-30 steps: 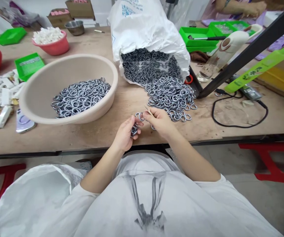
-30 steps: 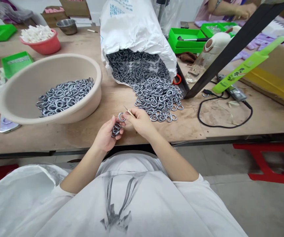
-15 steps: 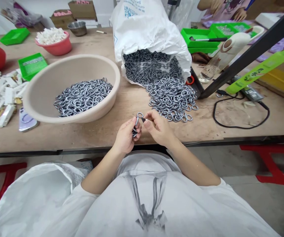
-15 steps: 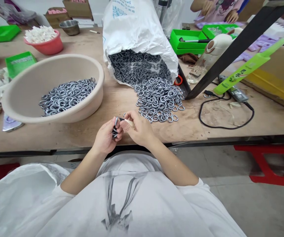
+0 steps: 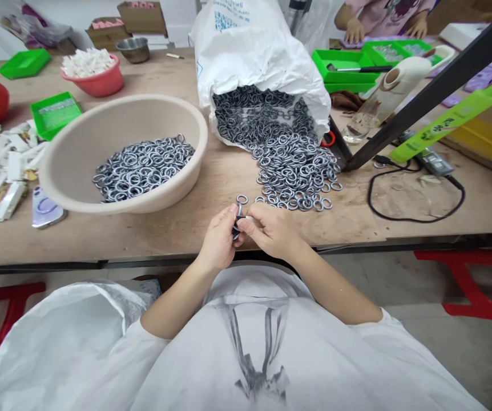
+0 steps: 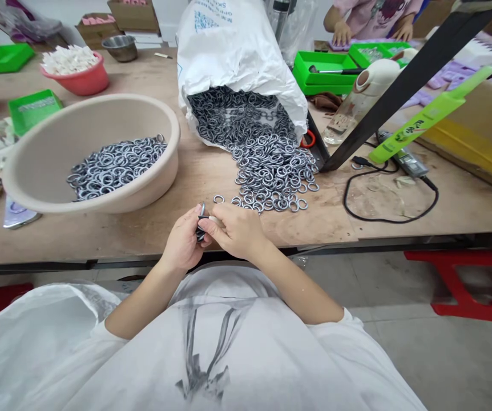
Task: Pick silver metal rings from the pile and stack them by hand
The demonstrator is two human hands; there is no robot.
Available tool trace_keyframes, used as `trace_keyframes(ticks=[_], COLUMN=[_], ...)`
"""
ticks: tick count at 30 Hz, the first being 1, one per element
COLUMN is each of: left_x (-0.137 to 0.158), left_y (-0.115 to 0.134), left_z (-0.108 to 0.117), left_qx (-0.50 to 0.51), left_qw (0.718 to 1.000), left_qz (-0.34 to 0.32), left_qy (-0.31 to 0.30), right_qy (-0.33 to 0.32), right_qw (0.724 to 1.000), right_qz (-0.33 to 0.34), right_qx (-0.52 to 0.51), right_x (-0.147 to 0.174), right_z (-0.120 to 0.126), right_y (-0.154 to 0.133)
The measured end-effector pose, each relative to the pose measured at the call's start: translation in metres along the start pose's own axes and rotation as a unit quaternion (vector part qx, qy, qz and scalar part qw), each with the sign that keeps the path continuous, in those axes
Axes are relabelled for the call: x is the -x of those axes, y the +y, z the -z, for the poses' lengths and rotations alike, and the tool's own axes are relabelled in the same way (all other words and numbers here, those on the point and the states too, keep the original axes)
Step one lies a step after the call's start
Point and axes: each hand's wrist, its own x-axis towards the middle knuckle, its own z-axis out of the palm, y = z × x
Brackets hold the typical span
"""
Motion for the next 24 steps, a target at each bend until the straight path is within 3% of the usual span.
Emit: trace_keyframes(ticks=[10, 16, 19, 24], left_x=[0.001, 0.007, 0.003, -0.007], left_y=[-0.005, -0.003, 0.005, 0.017], left_z=[0.002, 0.002, 0.007, 0.025], left_qx=[0.011, -0.014, 0.008, 0.015], left_qw=[1.0, 0.997, 0.999, 0.998], left_qz=[0.007, 0.001, -0.015, -0.046], left_qy=[0.007, -0.071, -0.031, 0.045], right_qy=[-0.023, 0.038, 0.028, -0.065], right_qw=[1.0, 0.992, 0.99, 0.97], right_qz=[-0.003, -0.121, -0.138, -0.127], right_qx=[-0.015, -0.013, 0.018, 0.196], right_x=[-0.001, -0.012, -0.023, -0.048], right_z=[-0.003, 0.001, 0.0, -0.015], right_y=[0.0, 0.024, 0.031, 0.028])
